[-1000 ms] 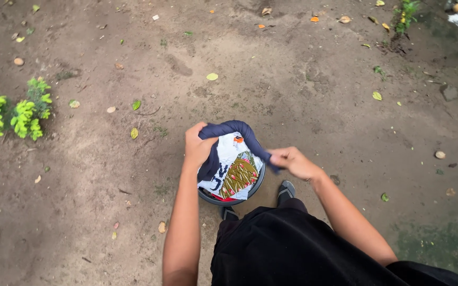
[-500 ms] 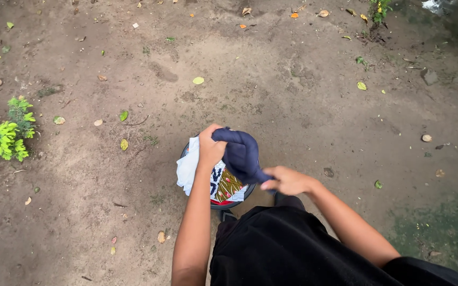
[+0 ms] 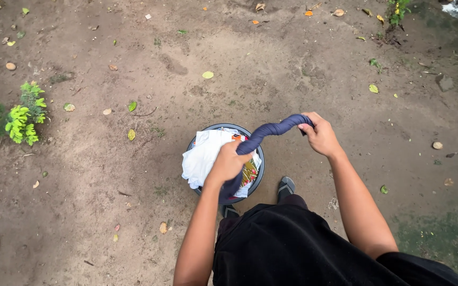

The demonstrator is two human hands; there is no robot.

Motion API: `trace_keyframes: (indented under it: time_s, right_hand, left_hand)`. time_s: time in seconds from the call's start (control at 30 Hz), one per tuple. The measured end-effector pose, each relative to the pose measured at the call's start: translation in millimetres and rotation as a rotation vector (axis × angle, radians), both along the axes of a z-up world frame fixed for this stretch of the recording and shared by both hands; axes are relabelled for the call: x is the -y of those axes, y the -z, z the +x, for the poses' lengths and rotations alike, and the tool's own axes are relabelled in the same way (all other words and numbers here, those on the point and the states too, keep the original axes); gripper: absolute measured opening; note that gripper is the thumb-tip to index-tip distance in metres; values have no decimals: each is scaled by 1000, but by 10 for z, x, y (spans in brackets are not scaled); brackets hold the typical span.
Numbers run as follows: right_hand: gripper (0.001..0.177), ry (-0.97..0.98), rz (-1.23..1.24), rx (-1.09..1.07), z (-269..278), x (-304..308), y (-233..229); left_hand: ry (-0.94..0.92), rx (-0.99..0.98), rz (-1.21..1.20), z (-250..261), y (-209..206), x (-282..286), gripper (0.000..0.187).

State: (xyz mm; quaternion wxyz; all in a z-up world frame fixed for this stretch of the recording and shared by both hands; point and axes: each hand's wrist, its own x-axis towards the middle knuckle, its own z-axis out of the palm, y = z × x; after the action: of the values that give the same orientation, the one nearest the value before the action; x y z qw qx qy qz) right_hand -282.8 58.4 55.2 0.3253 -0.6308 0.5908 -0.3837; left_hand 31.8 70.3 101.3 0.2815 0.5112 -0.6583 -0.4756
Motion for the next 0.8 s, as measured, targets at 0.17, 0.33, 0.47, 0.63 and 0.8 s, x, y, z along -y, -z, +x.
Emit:
trace_keyframes:
  time_s: [0.17,0.33,0.47,0.63,0.8]
  right_hand:
    - [20,62,-16,51,211,209,101]
    - [22,-10,-101,138,324,300,184]
    - [23,-41,-105,103,242,285,137]
    - [22,-52,-83,46,236,280,42]
    - [33,-32,-185,91,211,273,33]
  left_hand:
    - [55,-348,330,-251,23,-305,23]
    - [278,-1071,935,-542,94,-633,14]
    - [309,-1208,896,-501,60,-651,16]
    - [293,-1152,845,-480,89,-623,16]
    - [210,-1173,764,-474,256,-529,14]
